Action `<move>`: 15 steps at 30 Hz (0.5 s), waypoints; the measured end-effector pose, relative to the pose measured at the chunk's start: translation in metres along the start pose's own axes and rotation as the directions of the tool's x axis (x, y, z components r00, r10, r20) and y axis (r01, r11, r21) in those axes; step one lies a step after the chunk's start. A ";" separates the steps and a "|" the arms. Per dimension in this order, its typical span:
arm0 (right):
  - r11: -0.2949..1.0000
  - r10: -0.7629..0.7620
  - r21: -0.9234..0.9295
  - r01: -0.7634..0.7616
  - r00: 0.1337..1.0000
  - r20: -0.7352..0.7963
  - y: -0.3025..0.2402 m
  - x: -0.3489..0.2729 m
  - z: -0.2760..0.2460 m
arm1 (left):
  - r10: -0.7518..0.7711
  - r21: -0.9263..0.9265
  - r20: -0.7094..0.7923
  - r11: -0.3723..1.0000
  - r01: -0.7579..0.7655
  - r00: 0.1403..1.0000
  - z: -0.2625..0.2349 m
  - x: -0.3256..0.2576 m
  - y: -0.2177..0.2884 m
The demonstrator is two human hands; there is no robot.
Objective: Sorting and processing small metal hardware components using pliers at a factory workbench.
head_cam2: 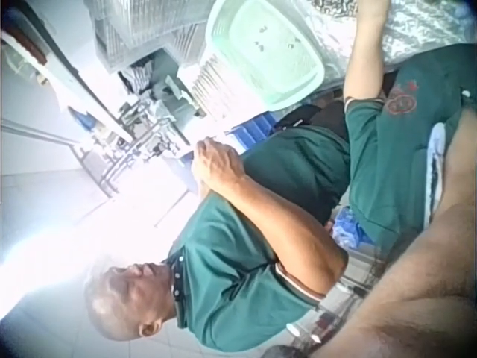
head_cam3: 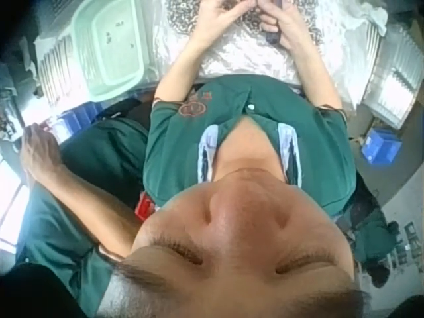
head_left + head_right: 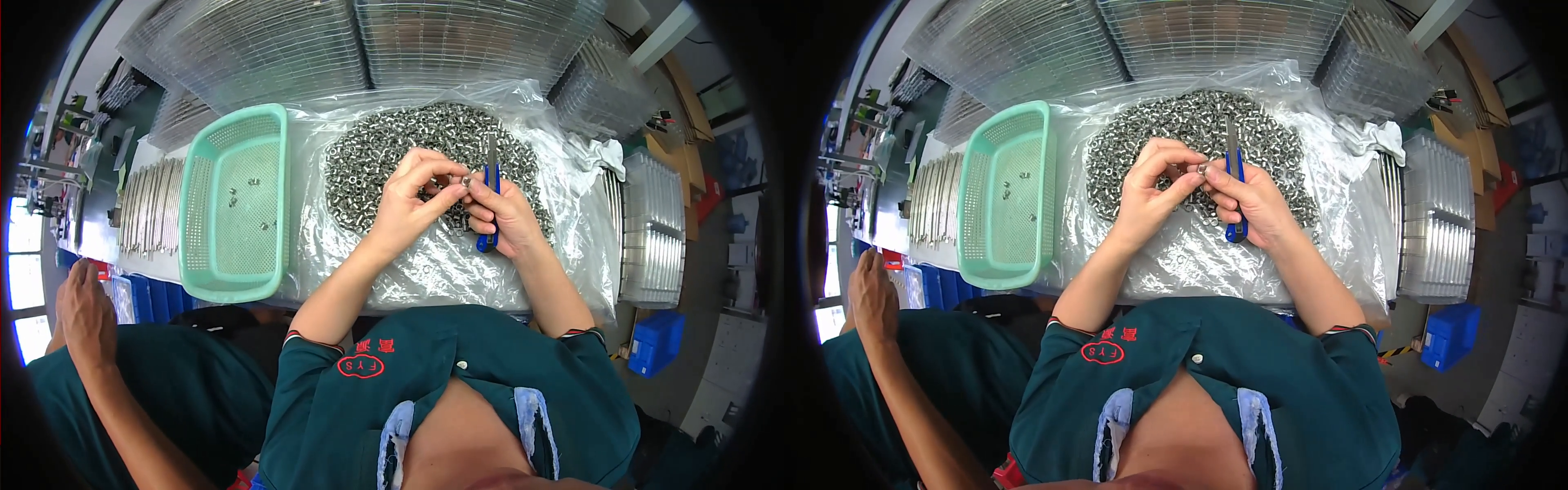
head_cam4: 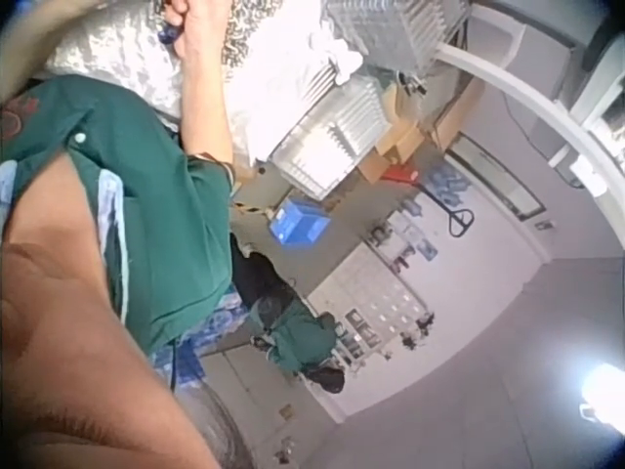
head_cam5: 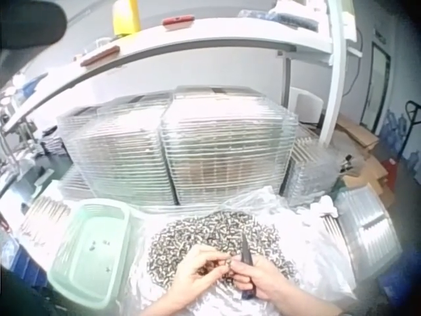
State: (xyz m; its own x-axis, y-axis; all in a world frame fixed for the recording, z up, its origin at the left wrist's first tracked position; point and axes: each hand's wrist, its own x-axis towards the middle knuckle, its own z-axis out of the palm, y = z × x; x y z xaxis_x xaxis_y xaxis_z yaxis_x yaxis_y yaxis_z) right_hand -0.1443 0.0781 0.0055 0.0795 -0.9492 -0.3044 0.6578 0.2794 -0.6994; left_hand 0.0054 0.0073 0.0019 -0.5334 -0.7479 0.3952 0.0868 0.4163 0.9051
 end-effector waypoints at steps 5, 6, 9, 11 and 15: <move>1.000 -0.010 -0.002 0.010 0.999 -0.046 0.000 -0.001 0.004 | 0.069 0.041 -0.016 0.997 -0.068 0.997 0.002 -0.001 -0.002; 0.999 -0.043 -0.021 0.042 0.998 -0.055 0.001 -0.001 0.004 | 0.096 0.068 -0.036 0.993 -0.093 0.995 0.002 -0.001 -0.002; 0.994 -0.095 -0.057 0.092 0.994 -0.059 0.002 0.001 0.002 | 0.120 0.078 -0.049 0.990 -0.116 0.992 0.005 -0.001 -0.002; 0.991 -0.113 -0.072 0.109 0.992 -0.054 0.002 0.001 0.001 | 0.117 0.060 -0.041 0.992 -0.114 0.992 0.006 0.000 -0.001; 0.989 -0.127 -0.080 0.123 0.990 -0.053 0.001 0.001 0.002 | 0.070 0.054 -0.031 0.996 -0.069 0.997 0.004 0.000 -0.002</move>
State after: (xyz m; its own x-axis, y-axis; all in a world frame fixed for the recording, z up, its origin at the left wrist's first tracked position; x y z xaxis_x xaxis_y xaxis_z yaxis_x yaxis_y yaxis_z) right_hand -0.1415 0.0775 0.0059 -0.0447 -0.9680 -0.2468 0.6004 0.1714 -0.7811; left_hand 0.0024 0.0087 -0.0006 -0.4997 -0.7324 0.4625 0.0774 0.4941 0.8659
